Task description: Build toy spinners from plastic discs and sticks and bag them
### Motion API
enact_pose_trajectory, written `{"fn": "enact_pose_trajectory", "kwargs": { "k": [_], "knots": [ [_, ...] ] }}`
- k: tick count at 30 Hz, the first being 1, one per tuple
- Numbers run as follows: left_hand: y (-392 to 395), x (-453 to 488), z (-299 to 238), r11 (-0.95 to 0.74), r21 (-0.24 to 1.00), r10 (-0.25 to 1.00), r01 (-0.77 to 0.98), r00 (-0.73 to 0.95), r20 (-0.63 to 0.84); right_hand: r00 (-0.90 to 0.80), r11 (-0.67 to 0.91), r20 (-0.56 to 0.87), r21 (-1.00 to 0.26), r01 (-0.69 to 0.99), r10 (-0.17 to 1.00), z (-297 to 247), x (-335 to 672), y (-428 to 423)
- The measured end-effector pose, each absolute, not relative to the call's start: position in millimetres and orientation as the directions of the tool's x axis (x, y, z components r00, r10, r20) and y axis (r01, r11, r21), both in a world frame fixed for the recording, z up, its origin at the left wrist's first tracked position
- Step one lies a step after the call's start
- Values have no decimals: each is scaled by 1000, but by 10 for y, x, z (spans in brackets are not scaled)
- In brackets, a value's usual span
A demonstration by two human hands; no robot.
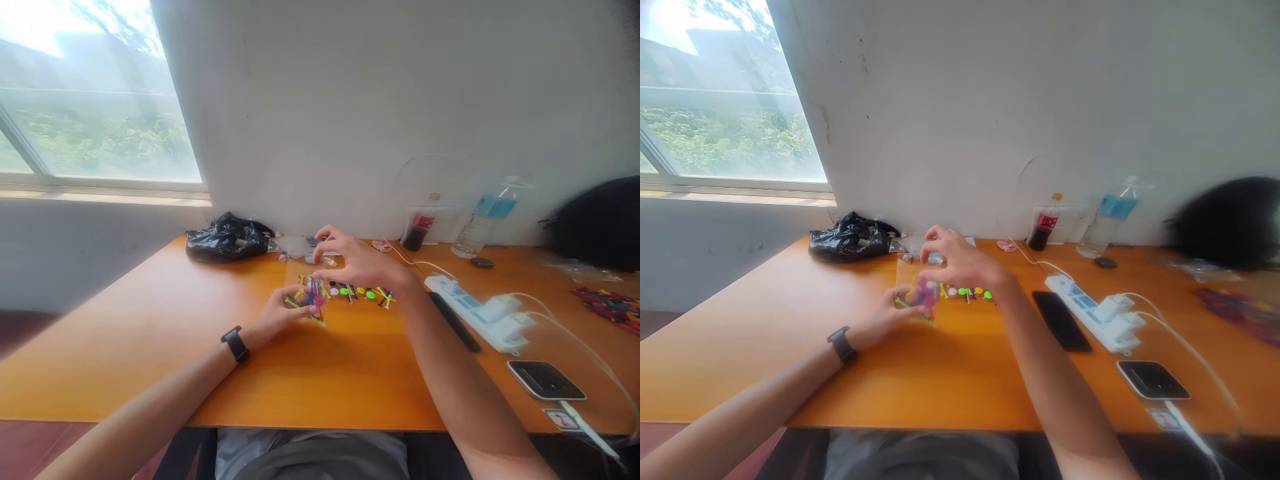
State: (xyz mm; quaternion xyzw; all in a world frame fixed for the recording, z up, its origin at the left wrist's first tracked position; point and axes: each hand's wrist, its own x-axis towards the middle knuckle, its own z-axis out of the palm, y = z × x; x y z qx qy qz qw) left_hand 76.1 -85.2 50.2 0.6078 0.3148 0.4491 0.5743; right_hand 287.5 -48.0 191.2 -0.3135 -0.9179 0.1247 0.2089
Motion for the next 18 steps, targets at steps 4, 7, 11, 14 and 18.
{"fn": "enact_pose_trajectory", "kwargs": {
  "k": [4, 7, 11, 14, 18],
  "knots": [
    [-844, 786, 467, -144, 982, 915, -126, 362, 181, -544, 619, 381, -696, 363, 747, 1558, 2921, -441],
    [-837, 802, 420, -146, 981, 887, -125, 422, 185, -478, 430, 321, -892, 137, 818, 1122, 2930, -449],
    [-834, 803, 382, -87, 987, 816, -134, 559, 148, -438, 328, 280, -944, 35, 854, 634, 2994, -481],
    [-820, 784, 377, -94, 990, 843, -106, 521, 136, -363, 296, 270, -955, 16, 892, 454, 3056, -477],
    [-795, 750, 367, -113, 993, 876, -22, 469, 110, -344, 253, 238, -967, -3, 908, 386, 3074, -470]
  ]
}}
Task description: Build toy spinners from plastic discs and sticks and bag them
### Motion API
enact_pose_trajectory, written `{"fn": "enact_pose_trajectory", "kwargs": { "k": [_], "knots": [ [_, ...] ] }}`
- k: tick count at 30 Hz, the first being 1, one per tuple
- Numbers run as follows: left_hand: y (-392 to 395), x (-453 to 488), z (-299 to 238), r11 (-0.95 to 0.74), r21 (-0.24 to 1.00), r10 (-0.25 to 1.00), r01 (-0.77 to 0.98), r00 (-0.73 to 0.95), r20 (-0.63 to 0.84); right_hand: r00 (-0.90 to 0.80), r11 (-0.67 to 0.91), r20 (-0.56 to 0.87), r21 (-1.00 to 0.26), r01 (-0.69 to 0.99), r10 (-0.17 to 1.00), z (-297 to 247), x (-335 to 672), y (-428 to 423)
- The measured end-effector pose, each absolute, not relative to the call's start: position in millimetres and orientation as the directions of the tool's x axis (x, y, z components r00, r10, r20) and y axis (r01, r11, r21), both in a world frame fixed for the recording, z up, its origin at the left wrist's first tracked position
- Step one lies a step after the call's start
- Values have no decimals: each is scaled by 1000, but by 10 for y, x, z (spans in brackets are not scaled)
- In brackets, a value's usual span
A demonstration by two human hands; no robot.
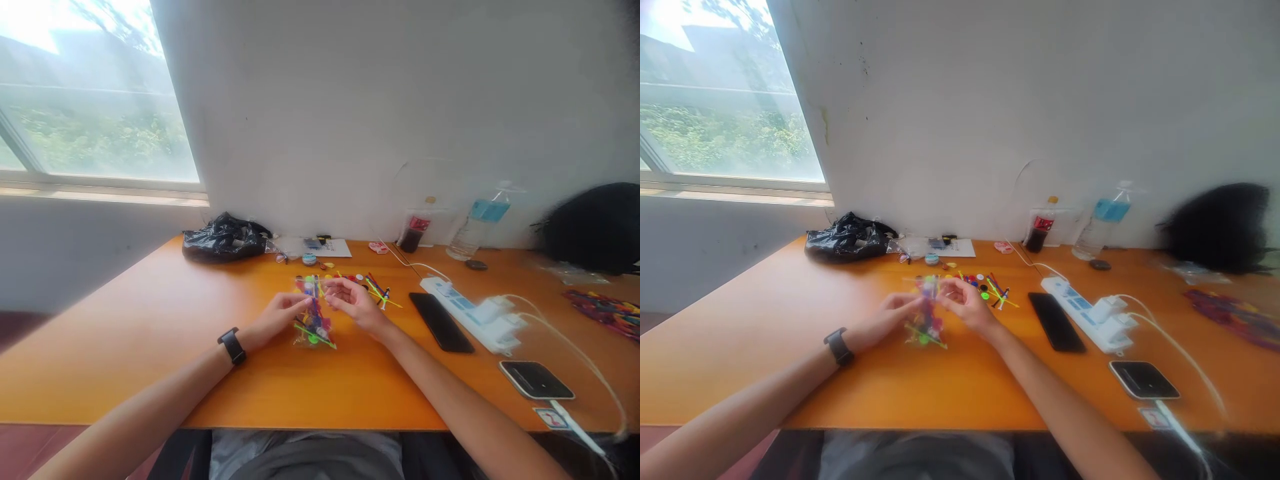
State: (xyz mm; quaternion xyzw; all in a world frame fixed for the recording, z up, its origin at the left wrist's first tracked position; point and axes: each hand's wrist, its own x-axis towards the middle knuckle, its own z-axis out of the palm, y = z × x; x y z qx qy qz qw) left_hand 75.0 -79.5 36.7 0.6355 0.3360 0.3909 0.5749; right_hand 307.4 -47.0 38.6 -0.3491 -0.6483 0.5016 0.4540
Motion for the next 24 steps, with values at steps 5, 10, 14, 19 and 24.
{"fn": "enact_pose_trajectory", "kwargs": {
  "k": [5, 10, 14, 19, 24],
  "knots": [
    [-793, 748, 349, -115, 993, 860, 40, 505, 79, -322, 196, 195, -980, -30, 926, 338, 3045, -484],
    [-762, 730, 339, -126, 991, 935, -46, 327, 134, -344, 239, 225, -971, -3, 912, 275, 3052, -487],
    [-721, 703, 305, -132, 989, 955, -67, 258, 145, -346, 364, 335, -931, 18, 876, 248, 3060, -481],
    [-687, 700, 292, -216, 968, 948, -125, 211, 238, -366, 396, 377, -918, -26, 851, 250, 3080, -467],
    [-667, 695, 292, -326, 937, 925, -126, 163, 344, -360, 389, 389, -918, -76, 848, 296, 3088, -471]
  ]
}}
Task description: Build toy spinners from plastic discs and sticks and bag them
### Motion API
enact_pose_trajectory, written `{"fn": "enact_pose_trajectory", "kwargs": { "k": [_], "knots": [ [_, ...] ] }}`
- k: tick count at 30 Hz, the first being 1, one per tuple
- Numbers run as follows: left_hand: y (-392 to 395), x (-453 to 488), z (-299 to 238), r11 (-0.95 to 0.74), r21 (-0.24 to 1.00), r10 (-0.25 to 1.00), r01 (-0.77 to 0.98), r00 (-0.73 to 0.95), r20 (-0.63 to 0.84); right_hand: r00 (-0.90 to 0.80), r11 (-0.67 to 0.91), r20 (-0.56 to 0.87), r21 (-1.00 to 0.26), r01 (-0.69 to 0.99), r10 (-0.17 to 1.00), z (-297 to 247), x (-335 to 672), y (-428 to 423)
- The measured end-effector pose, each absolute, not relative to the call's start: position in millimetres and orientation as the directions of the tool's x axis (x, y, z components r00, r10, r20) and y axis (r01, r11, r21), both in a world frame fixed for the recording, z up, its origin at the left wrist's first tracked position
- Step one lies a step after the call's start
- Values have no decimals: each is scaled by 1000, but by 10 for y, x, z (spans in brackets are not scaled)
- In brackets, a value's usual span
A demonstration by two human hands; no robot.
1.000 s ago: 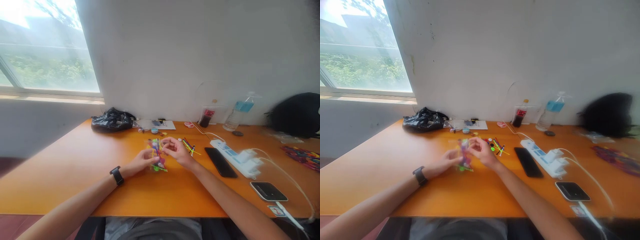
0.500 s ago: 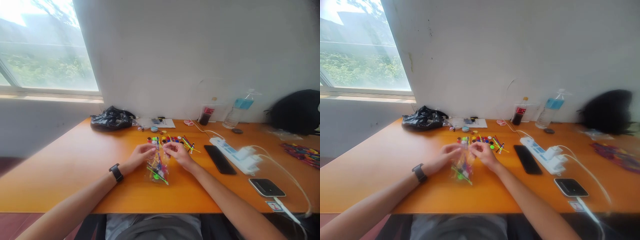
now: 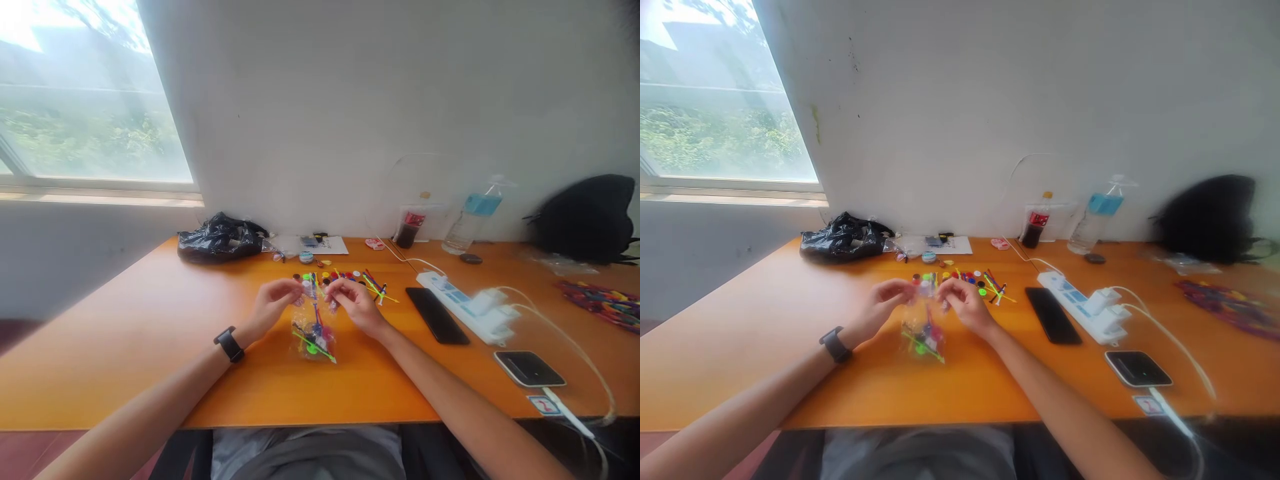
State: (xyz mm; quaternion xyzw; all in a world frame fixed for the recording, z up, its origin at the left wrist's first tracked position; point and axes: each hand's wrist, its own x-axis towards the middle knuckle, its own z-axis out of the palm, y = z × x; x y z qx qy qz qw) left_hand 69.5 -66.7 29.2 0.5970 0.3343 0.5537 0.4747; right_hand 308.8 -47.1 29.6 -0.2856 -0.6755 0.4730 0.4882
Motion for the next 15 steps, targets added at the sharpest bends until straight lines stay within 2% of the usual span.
{"fn": "enact_pose_trajectory", "kwargs": {
  "k": [10, 15],
  "knots": [
    [-696, 683, 310, -337, 939, 933, -68, 112, 343, -359, 386, 384, -920, -68, 851, 338, 3100, -504],
    [-733, 695, 341, -337, 941, 937, -27, 90, 338, -353, 445, 410, -895, 20, 841, 365, 3121, -522]
  ]
}}
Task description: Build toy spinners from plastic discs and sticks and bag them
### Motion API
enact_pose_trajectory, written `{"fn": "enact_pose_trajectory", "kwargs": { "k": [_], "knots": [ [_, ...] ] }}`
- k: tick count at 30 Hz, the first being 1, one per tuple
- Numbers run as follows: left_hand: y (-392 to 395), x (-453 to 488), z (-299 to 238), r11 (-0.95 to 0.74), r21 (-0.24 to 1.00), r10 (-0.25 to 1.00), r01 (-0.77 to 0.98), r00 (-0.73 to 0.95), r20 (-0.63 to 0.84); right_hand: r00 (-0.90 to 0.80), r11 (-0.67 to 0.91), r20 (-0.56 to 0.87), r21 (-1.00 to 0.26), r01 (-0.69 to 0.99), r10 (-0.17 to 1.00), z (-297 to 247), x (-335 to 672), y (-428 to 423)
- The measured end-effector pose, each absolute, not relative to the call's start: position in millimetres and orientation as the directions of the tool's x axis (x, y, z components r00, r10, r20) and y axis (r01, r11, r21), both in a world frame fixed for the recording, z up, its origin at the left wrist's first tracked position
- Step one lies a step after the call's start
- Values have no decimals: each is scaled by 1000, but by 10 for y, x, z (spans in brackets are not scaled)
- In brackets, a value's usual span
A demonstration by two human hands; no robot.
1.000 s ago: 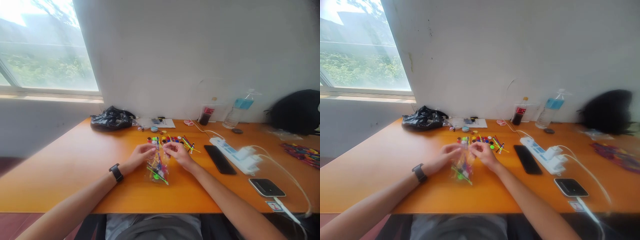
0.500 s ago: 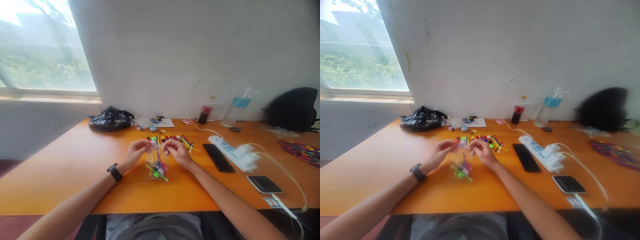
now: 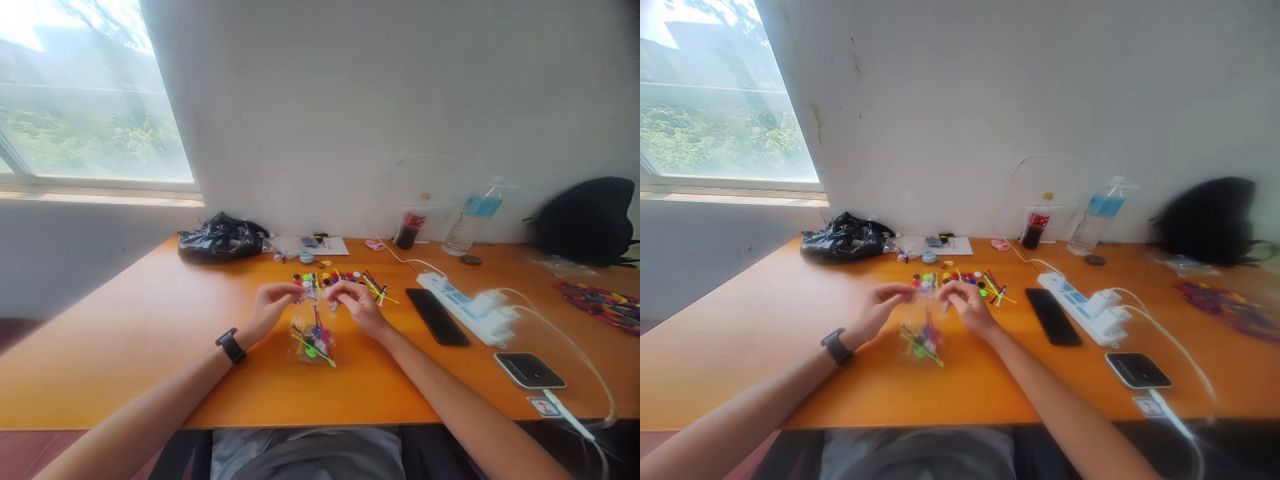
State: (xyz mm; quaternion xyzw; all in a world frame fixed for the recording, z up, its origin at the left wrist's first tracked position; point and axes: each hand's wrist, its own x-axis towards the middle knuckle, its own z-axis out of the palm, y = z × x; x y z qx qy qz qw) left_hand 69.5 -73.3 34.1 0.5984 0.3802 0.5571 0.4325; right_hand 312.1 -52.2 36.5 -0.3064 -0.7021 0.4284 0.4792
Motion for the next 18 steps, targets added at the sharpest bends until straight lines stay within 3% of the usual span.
{"fn": "enact_pose_trajectory", "kwargs": {
  "k": [6, 11, 18],
  "knots": [
    [-744, 731, 316, -298, 954, 953, -40, 45, 300, -381, 611, 530, -780, 132, 758, 369, 3145, -580],
    [-722, 752, 272, -292, 945, 951, -146, 56, 303, -322, 428, 407, -904, -4, 855, 323, 3099, -566],
    [-742, 783, 254, -273, 951, 955, -143, 77, 286, -339, 272, 246, -962, 32, 908, 184, 2991, -488]
  ]
}}
